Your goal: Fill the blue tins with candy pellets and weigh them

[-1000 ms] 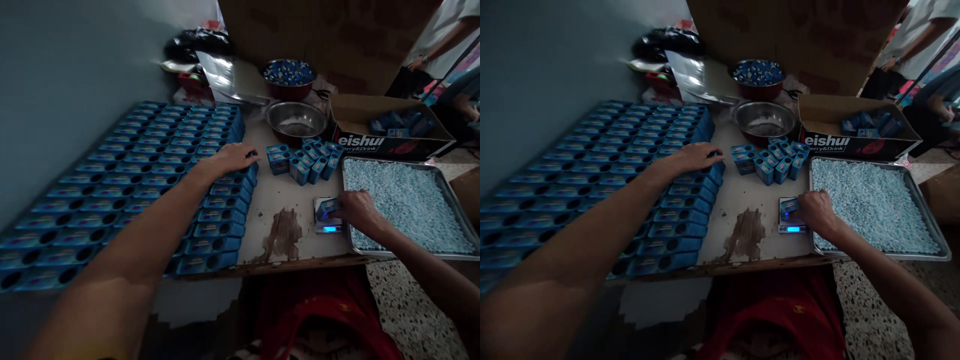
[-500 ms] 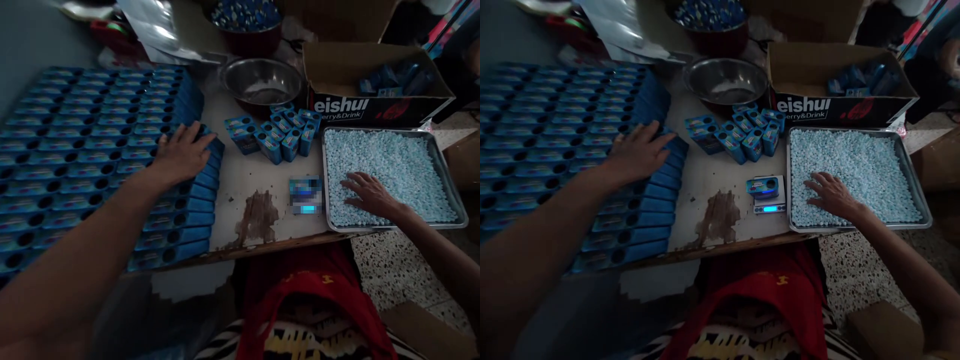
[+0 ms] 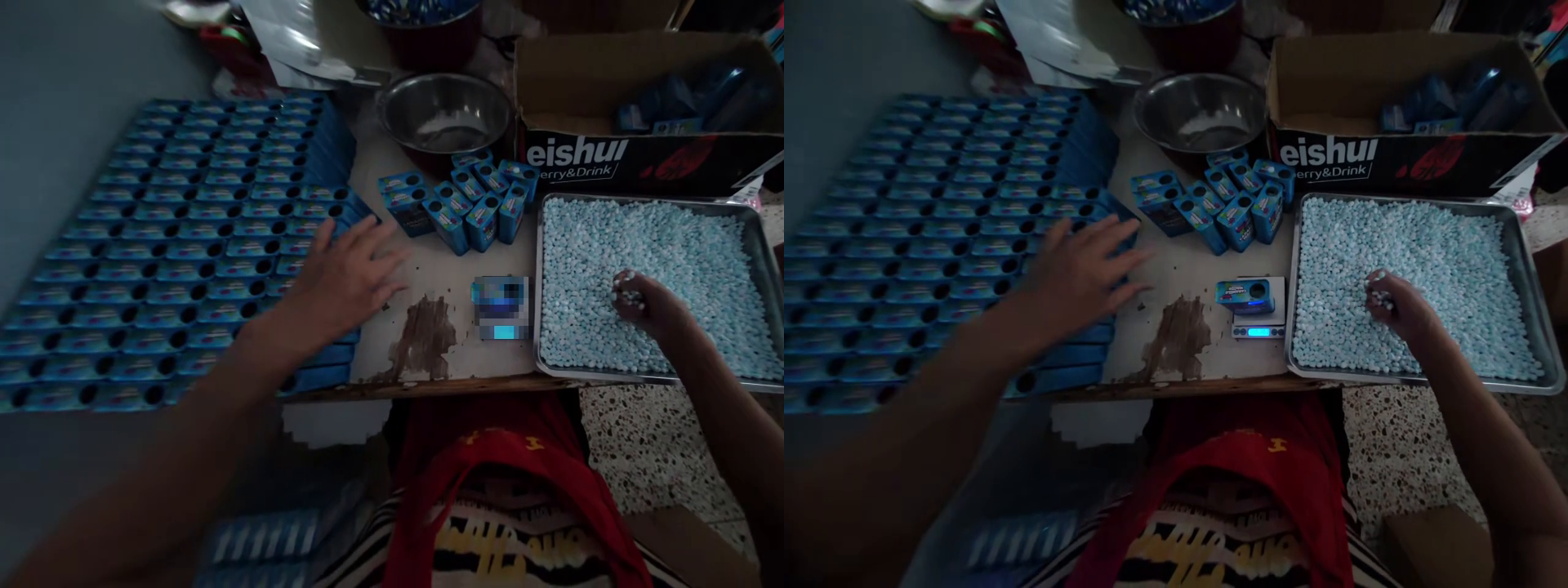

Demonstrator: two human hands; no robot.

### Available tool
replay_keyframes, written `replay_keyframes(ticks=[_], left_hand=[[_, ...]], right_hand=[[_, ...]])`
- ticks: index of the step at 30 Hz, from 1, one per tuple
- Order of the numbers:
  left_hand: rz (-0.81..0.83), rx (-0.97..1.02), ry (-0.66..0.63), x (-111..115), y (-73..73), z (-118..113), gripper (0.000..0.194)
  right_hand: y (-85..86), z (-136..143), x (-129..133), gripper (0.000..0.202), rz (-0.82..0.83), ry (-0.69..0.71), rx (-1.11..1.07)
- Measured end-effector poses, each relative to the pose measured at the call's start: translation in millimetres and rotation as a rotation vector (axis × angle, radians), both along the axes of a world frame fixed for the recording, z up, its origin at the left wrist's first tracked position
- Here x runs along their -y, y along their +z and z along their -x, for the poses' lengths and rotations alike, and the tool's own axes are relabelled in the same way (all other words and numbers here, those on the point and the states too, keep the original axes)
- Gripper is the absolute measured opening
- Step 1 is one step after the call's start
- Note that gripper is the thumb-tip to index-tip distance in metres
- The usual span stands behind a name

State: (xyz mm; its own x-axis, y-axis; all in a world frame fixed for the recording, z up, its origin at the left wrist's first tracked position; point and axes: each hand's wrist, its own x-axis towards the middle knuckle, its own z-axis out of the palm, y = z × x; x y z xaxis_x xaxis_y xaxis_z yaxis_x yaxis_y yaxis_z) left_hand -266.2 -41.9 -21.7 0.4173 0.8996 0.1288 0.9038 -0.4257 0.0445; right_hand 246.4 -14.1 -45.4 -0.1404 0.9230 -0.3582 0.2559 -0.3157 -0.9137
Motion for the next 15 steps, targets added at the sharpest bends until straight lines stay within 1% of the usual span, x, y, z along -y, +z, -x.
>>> replay_keyframes(ticks=[3,5,6,8,10,13,15], left_hand=[[0.011,0.145,-0.028,27.0,-12.9,-31.5,0.047],[0.064,0.299,-0.006,37.9,-26.1,-52.1,0.055],[0.095,0.384,0.021,41.0,-33.0,-62.1,0.061],[0.151,0.536,0.094,43.1,-45.5,-80.7,0.072],[0.186,0.644,0.159,41.5,-54.4,-95.8,0.08],[0.219,0.768,0.194,36.1,-60.2,-108.2,0.082],[0.228,0.833,0.188,32.8,-60.7,-109.9,0.078]], right_hand=[[12.4,5.3,2.6,0.029,0.053,-0.067,-0.204],[16.8,14.0,6.7,0.03,0.04,-0.13,-0.307],[17.0,19.1,8.6,0.033,0.02,-0.151,-0.324],[14.2,29.7,11.1,0.037,-0.006,-0.179,-0.348],[9.1,39.3,11.5,0.036,-0.009,-0.197,-0.387],[2.2,49.9,10.0,0.029,-0.002,-0.218,-0.46],[-0.7,53.5,9.2,0.03,-0.002,-0.227,-0.433]])
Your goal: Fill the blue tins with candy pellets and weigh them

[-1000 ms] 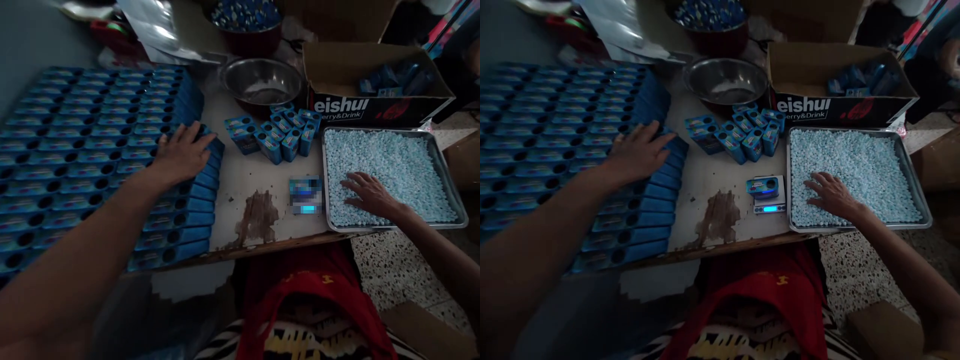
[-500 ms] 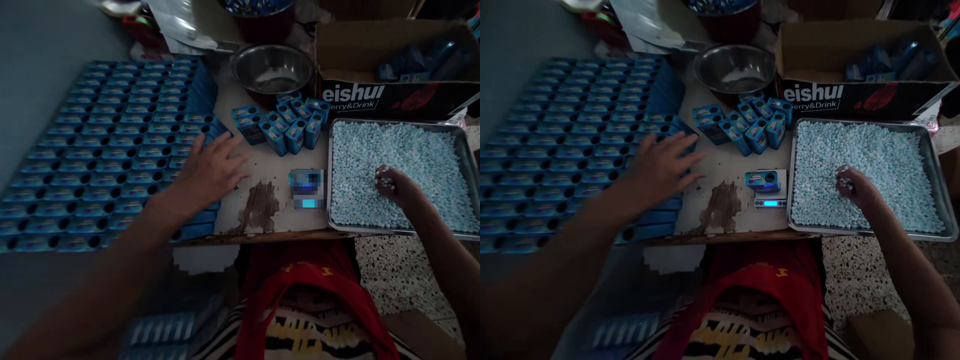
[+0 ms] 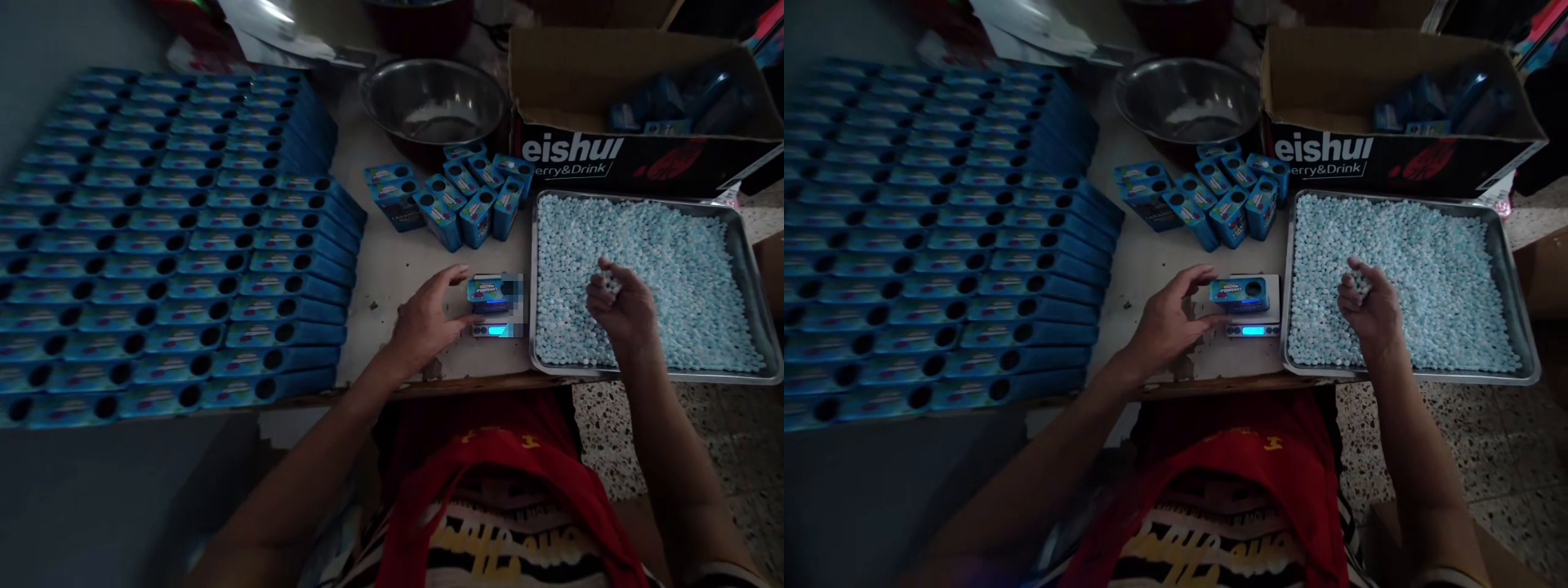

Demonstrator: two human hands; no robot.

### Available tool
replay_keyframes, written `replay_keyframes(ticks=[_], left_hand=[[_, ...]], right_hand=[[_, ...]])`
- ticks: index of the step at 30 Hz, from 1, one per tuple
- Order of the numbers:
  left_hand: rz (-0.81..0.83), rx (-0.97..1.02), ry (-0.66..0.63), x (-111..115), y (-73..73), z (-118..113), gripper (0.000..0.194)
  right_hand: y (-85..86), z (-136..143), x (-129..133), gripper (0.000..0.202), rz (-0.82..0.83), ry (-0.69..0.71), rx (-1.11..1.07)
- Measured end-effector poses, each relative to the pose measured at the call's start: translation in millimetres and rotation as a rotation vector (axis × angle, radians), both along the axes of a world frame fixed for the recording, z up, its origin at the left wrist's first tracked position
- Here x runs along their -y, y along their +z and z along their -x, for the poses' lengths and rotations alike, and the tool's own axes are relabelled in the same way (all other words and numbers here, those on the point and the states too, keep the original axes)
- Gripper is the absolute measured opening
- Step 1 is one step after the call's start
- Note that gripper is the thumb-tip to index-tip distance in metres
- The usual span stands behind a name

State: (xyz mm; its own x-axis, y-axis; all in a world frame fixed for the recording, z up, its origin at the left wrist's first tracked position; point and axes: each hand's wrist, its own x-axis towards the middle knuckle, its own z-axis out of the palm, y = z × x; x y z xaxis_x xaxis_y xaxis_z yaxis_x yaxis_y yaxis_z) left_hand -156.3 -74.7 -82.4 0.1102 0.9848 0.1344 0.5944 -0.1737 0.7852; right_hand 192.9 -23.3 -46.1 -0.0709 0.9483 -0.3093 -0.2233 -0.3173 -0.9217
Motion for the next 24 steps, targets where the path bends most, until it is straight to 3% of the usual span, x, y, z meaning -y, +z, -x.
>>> replay_keyframes(ticks=[2,5,8,11,13,16,20,22,24], left_hand=[[-0.009,0.039,-0.02,-2.1,0.7,1.6,0.073],[-0.016,0.083,-0.055,-2.9,2.3,4.7,0.071],[0.004,0.144,-0.061,-2.7,2.1,3.8,0.08],[0.059,0.172,-0.042,-5.6,-2.4,-2.8,0.077],[0.108,0.193,-0.042,-11.6,-5.5,-10.3,0.057],[0.017,0.229,-0.092,-27.4,0.1,-26.7,0.035],[-0.36,-0.031,-0.324,-49.7,35.1,-60.2,0.032],[-0.48,-0.184,-0.412,-56.6,52.5,-78.6,0.037],[-0.535,-0.264,-0.452,-61.4,59.4,-93.2,0.04]], right_hand=[[-1.1,-0.7,0.3,0.034,-0.007,0.023,0.169],[3.4,-9.9,2.4,0.036,-0.099,0.178,0.688],[17.3,-19.6,3.8,0.037,-0.314,0.31,1.277],[33.6,-15.4,4.0,0.031,-0.535,0.318,1.509],[38.3,-2.6,4.8,0.032,-0.568,0.253,1.38],[28.9,24.6,7.6,0.037,-0.368,0.054,0.883],[-2.7,54.9,9.9,0.046,0.091,-0.129,0.009],[-16.9,63.2,9.8,0.041,0.215,-0.16,-0.28],[-26.5,67.3,9.5,0.033,0.25,-0.233,-0.458]])
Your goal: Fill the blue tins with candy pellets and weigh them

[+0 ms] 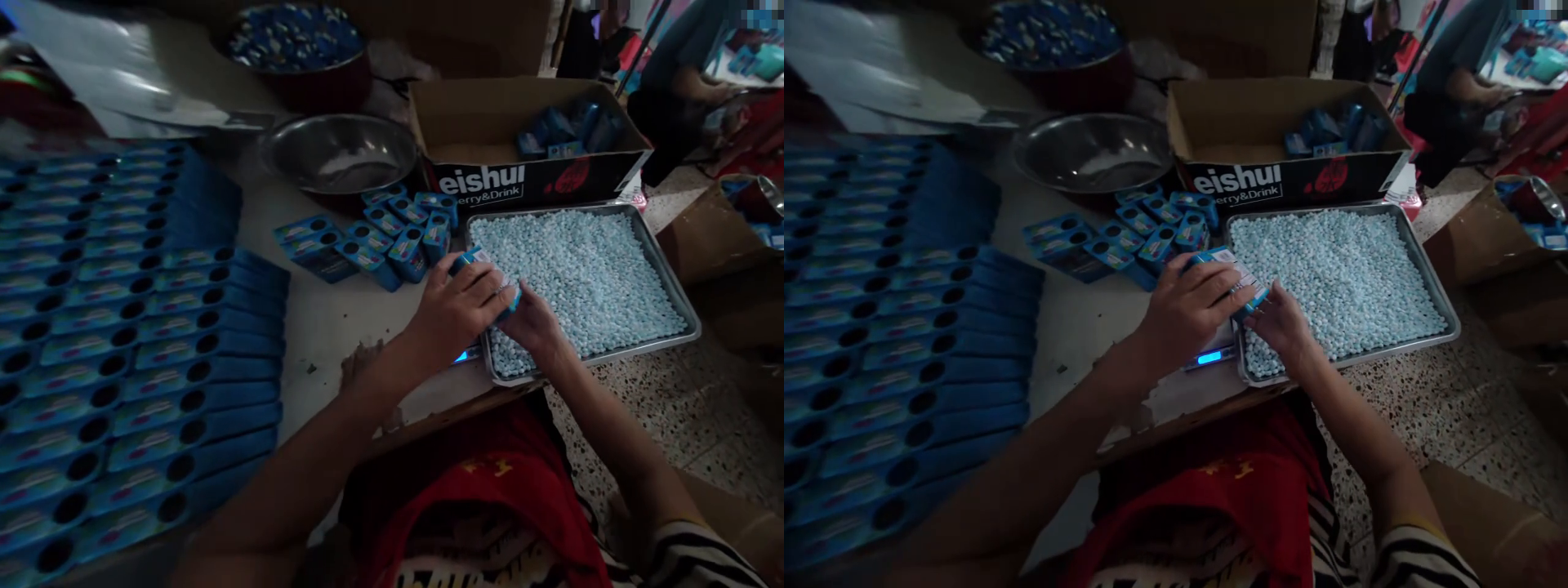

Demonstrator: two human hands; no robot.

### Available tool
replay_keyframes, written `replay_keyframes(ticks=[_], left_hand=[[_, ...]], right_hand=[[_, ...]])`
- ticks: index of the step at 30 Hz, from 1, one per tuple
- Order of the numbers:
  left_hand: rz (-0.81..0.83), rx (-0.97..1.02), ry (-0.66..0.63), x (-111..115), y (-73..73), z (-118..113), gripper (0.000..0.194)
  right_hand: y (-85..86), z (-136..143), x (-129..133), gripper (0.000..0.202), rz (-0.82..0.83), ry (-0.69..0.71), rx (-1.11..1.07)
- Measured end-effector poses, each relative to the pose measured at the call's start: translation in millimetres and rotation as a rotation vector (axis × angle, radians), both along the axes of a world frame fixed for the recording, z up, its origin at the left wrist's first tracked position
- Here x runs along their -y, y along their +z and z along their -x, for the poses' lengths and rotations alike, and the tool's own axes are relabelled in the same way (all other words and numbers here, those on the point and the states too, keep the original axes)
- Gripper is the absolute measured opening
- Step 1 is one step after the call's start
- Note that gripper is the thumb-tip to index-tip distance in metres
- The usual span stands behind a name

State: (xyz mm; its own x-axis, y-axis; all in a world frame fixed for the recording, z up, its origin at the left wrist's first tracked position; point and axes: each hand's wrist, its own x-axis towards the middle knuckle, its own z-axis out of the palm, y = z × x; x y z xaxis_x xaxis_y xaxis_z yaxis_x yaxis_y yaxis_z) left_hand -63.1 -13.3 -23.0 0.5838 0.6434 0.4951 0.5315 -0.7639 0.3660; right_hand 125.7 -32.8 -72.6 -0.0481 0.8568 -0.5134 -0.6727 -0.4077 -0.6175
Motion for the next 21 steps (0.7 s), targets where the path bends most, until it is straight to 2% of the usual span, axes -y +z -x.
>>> replay_keyframes(ticks=[3,6,8,11,14,17,19,21], left_hand=[[0.018,-0.014,0.049,-6.3,-11.0,-9.9,0.043],[0.109,0.063,0.139,-9.4,-29.4,-9.0,0.041],[0.167,0.147,0.165,-8.4,-36.1,-6.5,0.036],[0.254,0.308,0.216,-3.6,-38.2,0.5,0.026],[0.4,0.519,0.323,5.8,-43.8,17.9,0.037],[0.604,0.692,0.408,22.2,-59.2,42.9,0.053],[0.71,0.711,0.44,35.2,-70.4,56.0,0.056],[0.781,0.694,0.451,46.0,-77.9,62.2,0.054]], right_hand=[[-6.4,-0.3,0.1,0.022,0.025,-0.158,-0.136],[-7.7,-6.0,3.1,0.015,0.065,-0.189,-0.2],[-7.5,-11.0,6.4,0.013,0.081,-0.159,-0.205],[-5.0,-18.3,10.7,0.012,0.069,-0.093,-0.182],[1.8,-23.8,12.4,0.012,0.058,-0.032,-0.149],[11.2,-25.8,11.3,0.024,0.006,0.014,-0.07],[16.8,-24.2,8.4,0.026,-0.045,0.042,0.011],[21.1,-20.5,3.5,0.019,-0.071,0.085,0.087]])
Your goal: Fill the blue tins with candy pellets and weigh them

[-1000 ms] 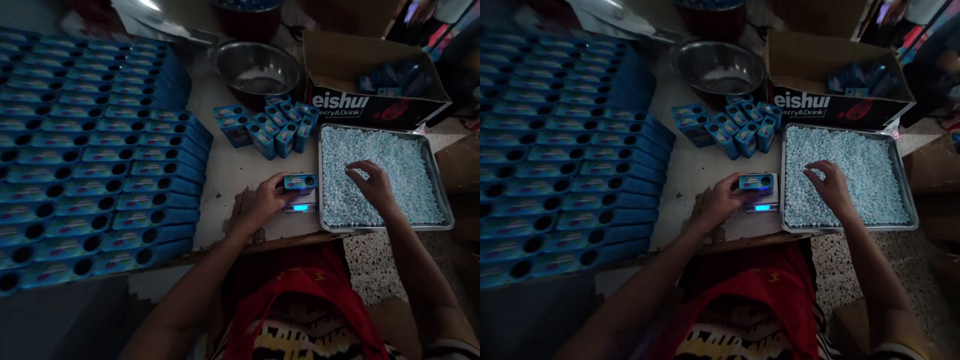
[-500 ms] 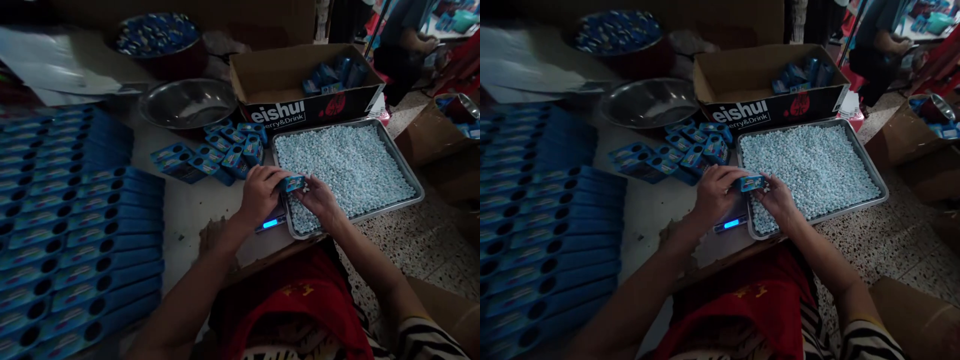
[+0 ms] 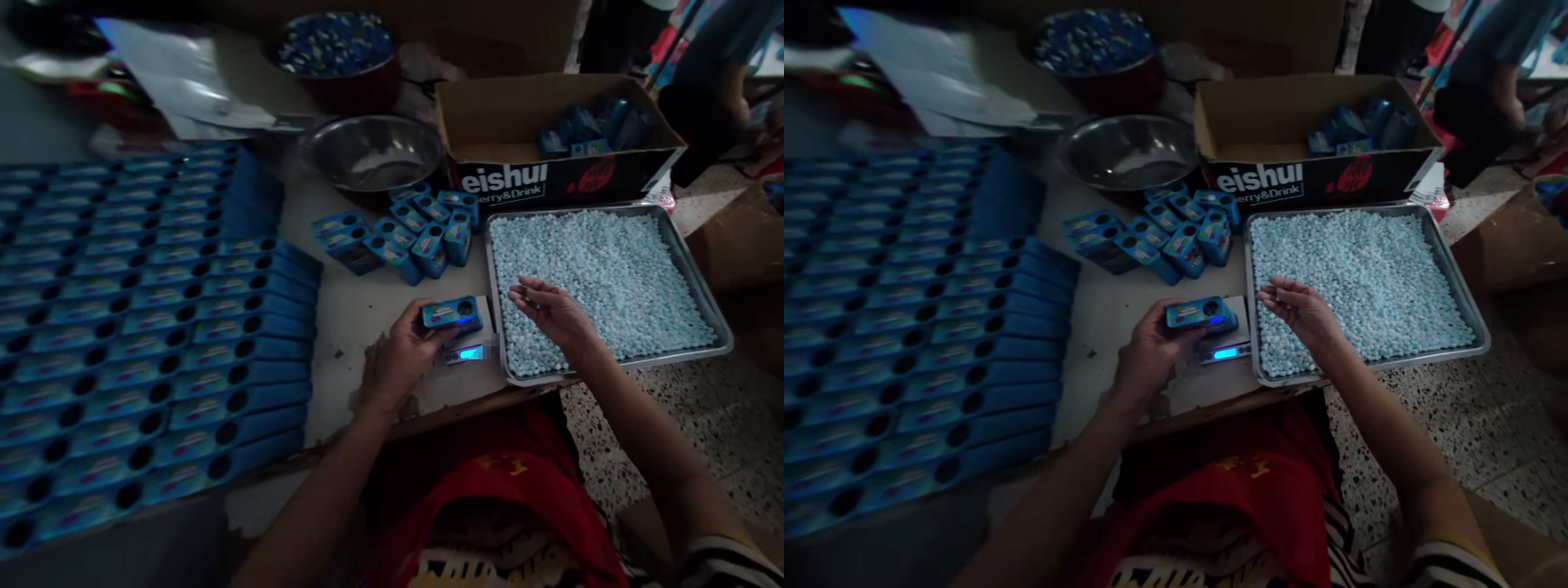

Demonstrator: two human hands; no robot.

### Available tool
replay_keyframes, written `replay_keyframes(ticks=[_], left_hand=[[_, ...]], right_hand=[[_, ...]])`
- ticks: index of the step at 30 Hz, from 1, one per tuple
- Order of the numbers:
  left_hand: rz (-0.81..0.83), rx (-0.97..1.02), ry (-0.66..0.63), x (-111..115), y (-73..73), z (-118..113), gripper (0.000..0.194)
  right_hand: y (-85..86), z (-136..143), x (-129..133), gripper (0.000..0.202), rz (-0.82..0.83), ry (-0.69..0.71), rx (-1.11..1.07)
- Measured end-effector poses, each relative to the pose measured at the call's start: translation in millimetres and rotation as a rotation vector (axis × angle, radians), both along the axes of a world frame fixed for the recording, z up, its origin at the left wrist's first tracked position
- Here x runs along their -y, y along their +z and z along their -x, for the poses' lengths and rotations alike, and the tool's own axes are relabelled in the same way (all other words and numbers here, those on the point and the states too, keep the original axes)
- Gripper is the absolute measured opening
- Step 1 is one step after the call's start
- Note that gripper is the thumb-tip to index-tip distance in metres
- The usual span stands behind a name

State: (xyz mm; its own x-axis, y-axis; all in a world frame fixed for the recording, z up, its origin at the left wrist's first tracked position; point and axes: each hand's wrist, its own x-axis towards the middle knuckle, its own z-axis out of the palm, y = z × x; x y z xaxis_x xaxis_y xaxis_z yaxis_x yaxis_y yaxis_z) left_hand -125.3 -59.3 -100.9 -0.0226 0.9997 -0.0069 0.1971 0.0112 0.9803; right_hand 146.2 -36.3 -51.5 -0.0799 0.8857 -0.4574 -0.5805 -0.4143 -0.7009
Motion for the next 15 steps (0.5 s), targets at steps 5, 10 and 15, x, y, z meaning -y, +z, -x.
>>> replay_keyframes(ticks=[5,10,15], left_hand=[[-0.037,0.037,-0.086,8.3,-0.4,3.6,0.063],[-0.066,-0.012,-0.015,20.7,1.7,38.4,0.063],[-0.033,-0.009,0.233,44.4,10.7,77.5,0.049]], right_hand=[[9.0,9.8,-14.5,0.02,-0.042,0.236,0.186],[34.1,12.0,-21.1,0.018,0.009,0.359,0.316],[74.8,28.4,-23.1,0.012,-0.068,0.532,0.476]])
